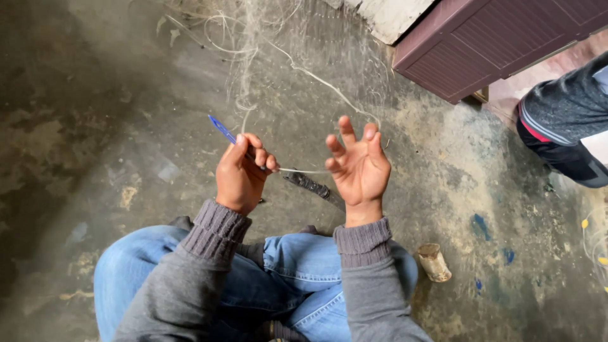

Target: Repairing and untangling a fine-mesh fishing net using small tools and a marker.

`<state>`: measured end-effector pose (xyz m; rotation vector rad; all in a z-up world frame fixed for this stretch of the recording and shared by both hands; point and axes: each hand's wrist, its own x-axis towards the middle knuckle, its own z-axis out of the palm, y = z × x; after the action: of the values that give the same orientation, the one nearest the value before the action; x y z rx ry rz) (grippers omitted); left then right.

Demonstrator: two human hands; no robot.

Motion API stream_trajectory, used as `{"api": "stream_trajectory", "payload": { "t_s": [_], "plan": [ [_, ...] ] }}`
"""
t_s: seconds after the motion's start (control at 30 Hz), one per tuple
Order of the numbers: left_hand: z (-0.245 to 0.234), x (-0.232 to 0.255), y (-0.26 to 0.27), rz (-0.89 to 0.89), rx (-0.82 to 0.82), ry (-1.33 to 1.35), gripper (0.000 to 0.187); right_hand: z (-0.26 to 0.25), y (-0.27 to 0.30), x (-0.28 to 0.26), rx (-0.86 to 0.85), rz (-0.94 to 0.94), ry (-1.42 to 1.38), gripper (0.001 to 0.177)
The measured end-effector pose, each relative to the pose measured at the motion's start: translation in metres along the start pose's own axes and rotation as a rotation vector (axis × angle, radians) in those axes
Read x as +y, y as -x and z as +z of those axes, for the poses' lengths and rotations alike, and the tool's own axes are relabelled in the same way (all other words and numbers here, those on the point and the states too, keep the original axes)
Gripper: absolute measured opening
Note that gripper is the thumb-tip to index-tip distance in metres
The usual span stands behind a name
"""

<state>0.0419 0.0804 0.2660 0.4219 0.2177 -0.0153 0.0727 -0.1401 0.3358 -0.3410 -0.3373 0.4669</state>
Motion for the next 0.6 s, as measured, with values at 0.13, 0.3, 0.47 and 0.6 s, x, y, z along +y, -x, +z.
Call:
{"api": "stream_trajectory", "payload": {
  "t_s": [0.13, 0.3, 0.47, 0.6],
  "plan": [
    [0.003, 0.016, 0.001, 0.012, 0.023, -0.019, 0.033, -0.003, 0.005, 0.008, 0.136, -0.004, 0.119, 0.017],
    [0.006, 0.026, -0.001, 0.044, 0.065, -0.009, 0.034, -0.002, 0.005, 0.011, 0.191, 0.002, 0.100, 0.022],
    [0.008, 0.023, 0.000, 0.048, 0.068, -0.024, 0.034, -0.019, 0.004, 0.021, 0.277, -0.007, 0.145, 0.017],
    [0.004, 0.022, -0.002, 0.061, 0.063, -0.074, 0.033, 0.006, -0.004, 0.032, 0.384, -0.003, 0.392, 0.039]
  ]
}}
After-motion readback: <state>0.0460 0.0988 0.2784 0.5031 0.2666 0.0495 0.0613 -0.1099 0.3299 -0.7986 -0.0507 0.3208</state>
